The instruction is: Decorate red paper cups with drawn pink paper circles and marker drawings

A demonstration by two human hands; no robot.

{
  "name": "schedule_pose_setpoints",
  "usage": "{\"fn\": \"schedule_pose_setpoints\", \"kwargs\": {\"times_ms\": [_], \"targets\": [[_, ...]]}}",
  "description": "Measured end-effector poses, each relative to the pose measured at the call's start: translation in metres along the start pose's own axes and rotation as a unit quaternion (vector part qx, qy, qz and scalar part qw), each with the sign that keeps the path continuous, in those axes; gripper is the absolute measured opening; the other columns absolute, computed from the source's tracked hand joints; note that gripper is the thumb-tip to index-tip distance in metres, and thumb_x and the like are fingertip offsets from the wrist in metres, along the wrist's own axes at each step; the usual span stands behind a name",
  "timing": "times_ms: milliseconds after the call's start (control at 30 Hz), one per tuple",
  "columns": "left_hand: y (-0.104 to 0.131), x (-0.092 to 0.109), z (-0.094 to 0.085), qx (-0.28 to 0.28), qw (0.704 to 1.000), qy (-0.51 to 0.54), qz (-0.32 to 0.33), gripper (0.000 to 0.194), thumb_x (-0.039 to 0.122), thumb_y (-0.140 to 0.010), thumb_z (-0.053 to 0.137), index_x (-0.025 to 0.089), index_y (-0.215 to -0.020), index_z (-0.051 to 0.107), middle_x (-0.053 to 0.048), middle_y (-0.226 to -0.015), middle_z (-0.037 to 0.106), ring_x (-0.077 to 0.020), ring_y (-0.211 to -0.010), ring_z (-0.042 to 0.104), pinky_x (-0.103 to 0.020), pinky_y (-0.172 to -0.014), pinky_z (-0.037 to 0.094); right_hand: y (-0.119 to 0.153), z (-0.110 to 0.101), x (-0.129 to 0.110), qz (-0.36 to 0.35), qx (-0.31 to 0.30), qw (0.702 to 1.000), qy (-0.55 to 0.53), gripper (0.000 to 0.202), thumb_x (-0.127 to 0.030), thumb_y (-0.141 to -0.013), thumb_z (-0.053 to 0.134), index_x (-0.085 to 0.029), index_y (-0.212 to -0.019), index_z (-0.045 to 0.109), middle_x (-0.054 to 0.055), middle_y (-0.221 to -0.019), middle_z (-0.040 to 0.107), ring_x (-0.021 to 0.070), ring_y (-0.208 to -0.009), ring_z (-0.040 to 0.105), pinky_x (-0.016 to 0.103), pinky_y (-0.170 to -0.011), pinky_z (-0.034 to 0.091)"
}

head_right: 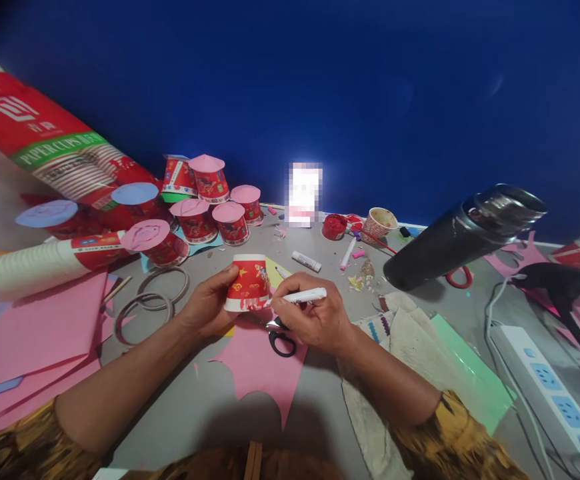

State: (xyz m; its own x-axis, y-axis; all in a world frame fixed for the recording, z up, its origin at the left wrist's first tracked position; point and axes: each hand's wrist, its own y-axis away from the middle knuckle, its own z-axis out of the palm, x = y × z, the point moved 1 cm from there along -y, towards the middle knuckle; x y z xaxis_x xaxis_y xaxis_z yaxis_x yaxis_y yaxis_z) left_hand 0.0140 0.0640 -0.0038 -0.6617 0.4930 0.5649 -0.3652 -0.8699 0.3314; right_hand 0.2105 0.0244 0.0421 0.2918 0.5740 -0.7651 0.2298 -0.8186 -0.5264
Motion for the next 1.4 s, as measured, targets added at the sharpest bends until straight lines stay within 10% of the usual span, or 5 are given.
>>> {"fn": "schedule_pose_setpoints", "kwargs": {"times_ms": [1400], "targets": [[0.003, 0.003, 0.002, 0.059, 0.998, 0.003, -0.006, 0.024, 0.020, -0.087, 0.068, 0.010, -0.109, 0.070, -0.015, -0.105, 0.079, -0.0278, -0.095, 0.077, -0.044, -0.091, 0.063, -0.001, -0.002, 0.016, 0.144, 0.005, 0.980, -0.135, 0.013, -0.027, -0.091, 0.068, -0.020, -0.081, 0.070, 0.001, -0.070, 0.070, 0.0135, -0.061, 0.063, 0.025, -0.057, 0.047]]}}
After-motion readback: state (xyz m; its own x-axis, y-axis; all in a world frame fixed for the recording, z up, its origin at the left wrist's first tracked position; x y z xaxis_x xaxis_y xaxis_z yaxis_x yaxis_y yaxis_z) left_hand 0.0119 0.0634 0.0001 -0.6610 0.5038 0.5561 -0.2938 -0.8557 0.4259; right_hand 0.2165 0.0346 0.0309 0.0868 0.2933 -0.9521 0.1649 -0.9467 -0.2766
